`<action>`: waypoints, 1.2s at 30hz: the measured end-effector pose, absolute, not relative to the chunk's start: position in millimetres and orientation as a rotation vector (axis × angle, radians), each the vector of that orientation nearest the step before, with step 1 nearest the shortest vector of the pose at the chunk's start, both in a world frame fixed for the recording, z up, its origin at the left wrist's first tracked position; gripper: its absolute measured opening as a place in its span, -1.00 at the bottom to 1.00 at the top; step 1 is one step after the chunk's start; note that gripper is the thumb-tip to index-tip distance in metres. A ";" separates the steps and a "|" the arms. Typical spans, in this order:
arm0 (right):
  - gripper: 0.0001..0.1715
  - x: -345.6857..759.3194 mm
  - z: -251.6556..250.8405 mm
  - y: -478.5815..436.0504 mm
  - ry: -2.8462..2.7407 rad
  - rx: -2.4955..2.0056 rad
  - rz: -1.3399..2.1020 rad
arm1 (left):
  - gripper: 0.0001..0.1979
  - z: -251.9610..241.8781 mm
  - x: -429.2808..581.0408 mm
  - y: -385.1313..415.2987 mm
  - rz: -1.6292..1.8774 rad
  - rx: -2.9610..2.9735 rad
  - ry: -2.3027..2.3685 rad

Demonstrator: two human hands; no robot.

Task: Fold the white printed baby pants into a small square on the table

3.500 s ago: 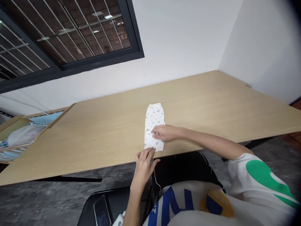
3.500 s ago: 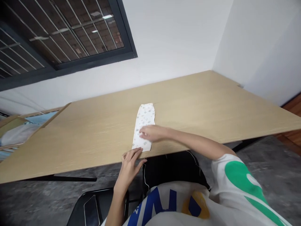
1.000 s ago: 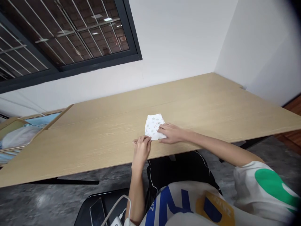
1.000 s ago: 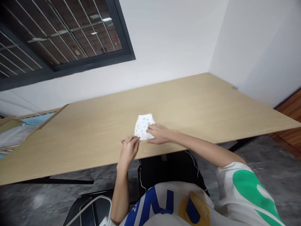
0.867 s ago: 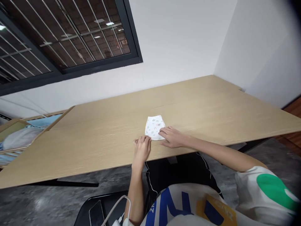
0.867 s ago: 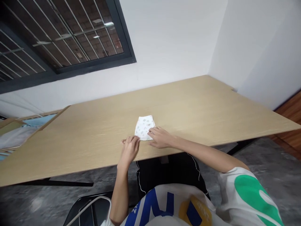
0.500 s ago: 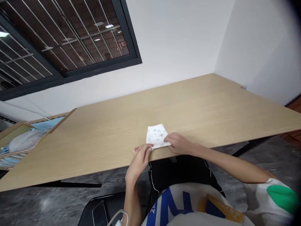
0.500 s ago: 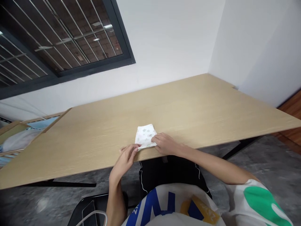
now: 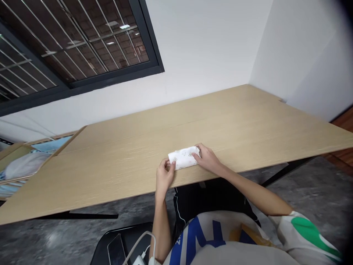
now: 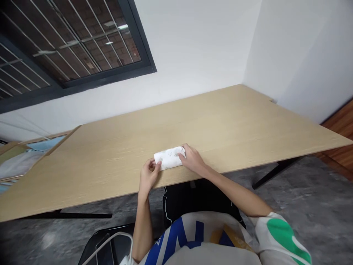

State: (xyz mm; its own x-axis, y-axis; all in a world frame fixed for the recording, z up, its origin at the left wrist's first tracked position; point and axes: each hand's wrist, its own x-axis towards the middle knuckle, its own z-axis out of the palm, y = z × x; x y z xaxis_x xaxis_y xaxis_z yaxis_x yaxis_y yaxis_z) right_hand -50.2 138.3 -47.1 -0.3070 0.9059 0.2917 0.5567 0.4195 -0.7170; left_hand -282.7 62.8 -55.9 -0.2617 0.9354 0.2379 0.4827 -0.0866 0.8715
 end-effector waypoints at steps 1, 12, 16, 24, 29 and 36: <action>-0.65 -53.7 -49.6 140.6 -1.979 -1.260 0.630 | -0.55 -57.3 -280.2 67.0 1.337 1.528 1.773; -0.40 -66.8 -50.0 131.2 -2.358 -0.873 0.057 | -0.50 -55.0 -236.7 73.3 0.877 2.270 2.182; -0.36 -63.1 -59.7 132.0 -2.495 -0.745 0.104 | -0.44 -58.4 -227.6 75.5 0.582 2.287 2.046; -0.23 -36.4 -69.0 135.1 -2.500 -0.968 0.240 | -0.42 -53.9 -255.5 57.6 0.518 2.094 2.163; -0.28 -28.7 -50.0 136.0 -2.526 -0.805 0.216 | -0.49 -43.3 -267.8 47.4 0.679 2.276 2.115; -0.20 -36.9 -36.2 161.1 -2.699 -0.813 0.366 | -0.36 -39.1 -268.9 71.3 0.588 2.261 1.985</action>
State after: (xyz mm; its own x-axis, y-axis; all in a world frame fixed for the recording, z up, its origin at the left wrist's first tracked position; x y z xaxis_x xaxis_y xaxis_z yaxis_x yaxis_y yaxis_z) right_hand -36.9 161.1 -36.2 -0.7956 0.5691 0.2077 0.4932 0.8076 -0.3233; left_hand -268.9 71.3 -39.1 0.0891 0.9684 0.2330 0.9391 -0.1596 0.3043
